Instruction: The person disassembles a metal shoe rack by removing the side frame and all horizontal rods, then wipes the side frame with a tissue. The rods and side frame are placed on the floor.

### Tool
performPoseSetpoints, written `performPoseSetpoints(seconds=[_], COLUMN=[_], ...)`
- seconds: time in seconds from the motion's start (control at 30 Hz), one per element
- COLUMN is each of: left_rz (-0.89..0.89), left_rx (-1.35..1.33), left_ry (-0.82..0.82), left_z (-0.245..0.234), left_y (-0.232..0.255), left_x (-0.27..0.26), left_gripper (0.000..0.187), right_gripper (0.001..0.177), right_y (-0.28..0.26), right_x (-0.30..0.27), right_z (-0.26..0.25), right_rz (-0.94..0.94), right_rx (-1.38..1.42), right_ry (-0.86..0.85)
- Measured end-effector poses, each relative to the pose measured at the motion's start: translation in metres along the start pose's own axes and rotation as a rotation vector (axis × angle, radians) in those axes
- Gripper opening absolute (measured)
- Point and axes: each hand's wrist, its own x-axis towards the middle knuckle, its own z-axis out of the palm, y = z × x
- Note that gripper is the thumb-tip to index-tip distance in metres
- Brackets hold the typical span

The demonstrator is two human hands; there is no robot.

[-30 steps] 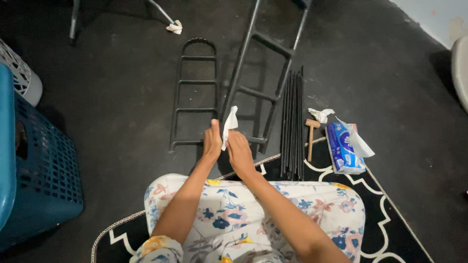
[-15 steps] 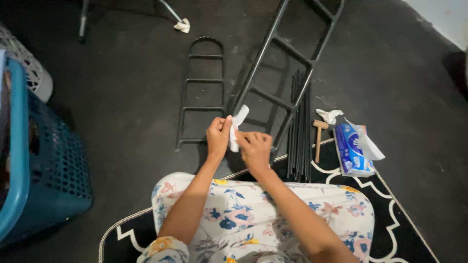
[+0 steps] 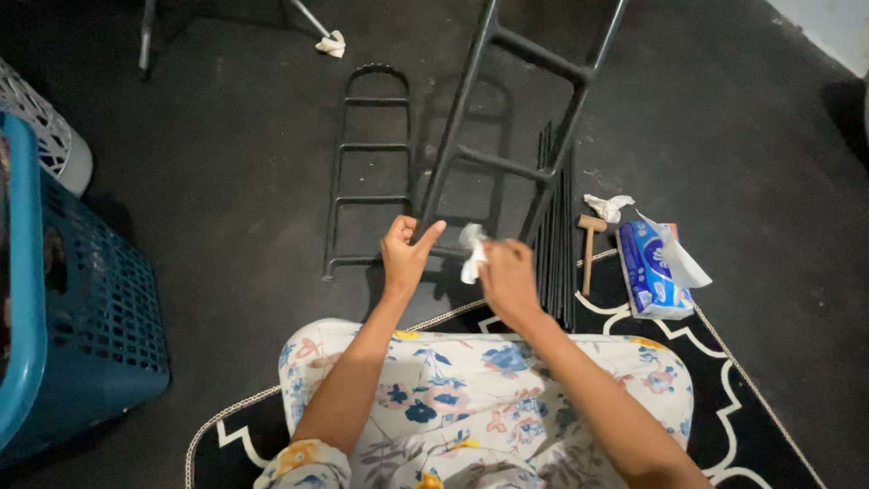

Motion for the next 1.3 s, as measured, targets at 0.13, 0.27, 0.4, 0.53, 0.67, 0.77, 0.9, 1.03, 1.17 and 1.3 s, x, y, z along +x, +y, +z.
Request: performPoseSetpoints(seconds=[0.13,0.27,0.4,0.53,0.67,0.77,0.9,1.03,1.17,1.3], left_rz=[-0.004,-0.025,-0.033,0.029,0.03,0.069,0.105,0.072,0.137,0.066], left_rx=[-0.087,-0.063,-0.035,0.015,-0.017,0.011,0.029,0.032,0.06,0.045], left_ry=[-0.066,-0.028,0.003,0.065,0.097,0.109,0.08,0.05,0.082,0.116], left_z=[0.003,0.003,-0.001,-0.005,-0.009,-0.015,-0.016,-0.011,-0.013,-0.012], left_y=[0.005,0.006,0.003,0.0,0.0,0.002,0.003,0.002,0.0,0.0], left_x=[-0.009,-0.008,-0.01,-0.007,-0.003,-0.001,-0.004,-0.004,-0.003,-0.003], left_gripper=[0.033,0.034,0.038,0.037,0.038,0.037,0.036,0.037,0.037,0.038], right_gripper=[0.014,0.027,0.045,0.048,0.048,0.041,0.044,0.036,0.028,0.027], right_y=[-0.035,-0.062,-0.048,-0.011,0.025,0.044,0.045,0.051,0.053,0.057], right_x=[0.021,0.028,0.029,0.029,0.026,0.019,0.015,0.026,0.026,0.012], right_z=[0.033,0.036,0.014,-0.003,-0.021,-0.041,-0.043,-0.036,-0.031,-0.028], right_rz=[0.149,0.066,-0.189,-0.293,-0.347,-0.375,-0.38,-0.373,-0.351,-0.341], right_rx=[0.207,0.307,0.107,0.061,-0.154,-0.288,-0.489,-0.45,-0.432,-0.371], right_ry=[-0.133,0.034,-0.028,-0.061,-0.032,-0.106,-0.14,-0.255,-0.248,0.057])
